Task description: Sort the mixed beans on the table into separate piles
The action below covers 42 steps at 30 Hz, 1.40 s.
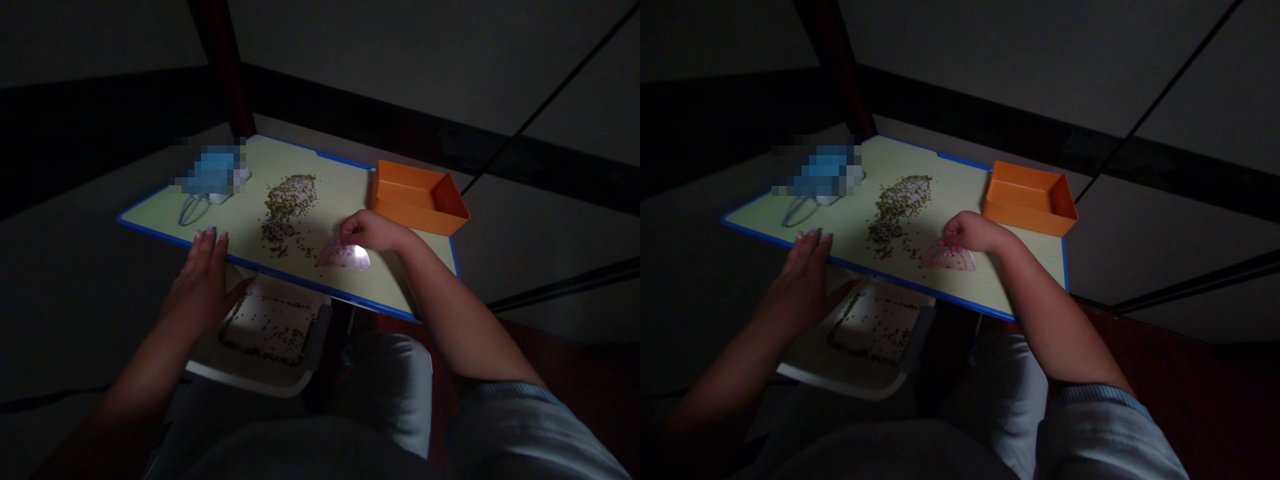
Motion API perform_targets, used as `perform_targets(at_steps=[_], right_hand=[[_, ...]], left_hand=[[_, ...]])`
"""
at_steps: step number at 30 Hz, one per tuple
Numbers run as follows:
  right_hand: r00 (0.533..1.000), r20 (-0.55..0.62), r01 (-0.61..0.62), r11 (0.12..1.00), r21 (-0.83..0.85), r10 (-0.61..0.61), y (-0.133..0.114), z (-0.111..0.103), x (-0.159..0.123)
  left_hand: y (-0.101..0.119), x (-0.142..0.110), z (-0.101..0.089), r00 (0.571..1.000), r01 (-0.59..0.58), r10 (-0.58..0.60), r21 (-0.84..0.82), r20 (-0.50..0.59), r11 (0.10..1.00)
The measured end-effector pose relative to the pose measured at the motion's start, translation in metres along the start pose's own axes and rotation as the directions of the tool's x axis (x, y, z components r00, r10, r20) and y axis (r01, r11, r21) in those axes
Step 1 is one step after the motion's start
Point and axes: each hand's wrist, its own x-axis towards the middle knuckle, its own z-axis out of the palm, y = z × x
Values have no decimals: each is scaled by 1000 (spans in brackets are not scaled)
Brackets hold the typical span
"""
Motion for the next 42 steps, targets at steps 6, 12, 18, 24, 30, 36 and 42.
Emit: perform_targets(at_steps=[6, 12, 18, 24, 30, 36, 42], right_hand=[[999, 39, 0, 999, -48, 2, -6, 3, 0], [996, 81, -25, 991, -132, 36, -17, 3, -3], [988, 122, -74, 986, -152, 93, -27, 3, -5], [982, 168, -68, 989, -128, 90, -29, 0, -7], [993, 115, -22, 1000, -17, 24, -13, -10, -9], [971, 231, -52, 998, -19, 55, -11, -11, -9], [973, 226, -37, 999, -31, 43, -17, -5, -6]], left_hand=[[-1, 2, 3, 1000, -19, 19, 0, -16, 1000], [-1, 1, 2, 1000, -11, 11, 0, -12, 1000], [0, 2, 2, 1000, -5, 5, 5, -6, 1000], [1, 1, 0, 1000, -11, 11, -6, -2, 1000], [0, 1, 1, 1000, -2, 2, -5, 0, 1000], [2, 1, 0, 1000, 7, -7, -4, -1, 1000], [3, 2, 0, 1000, 7, -7, 0, 6, 1000]])
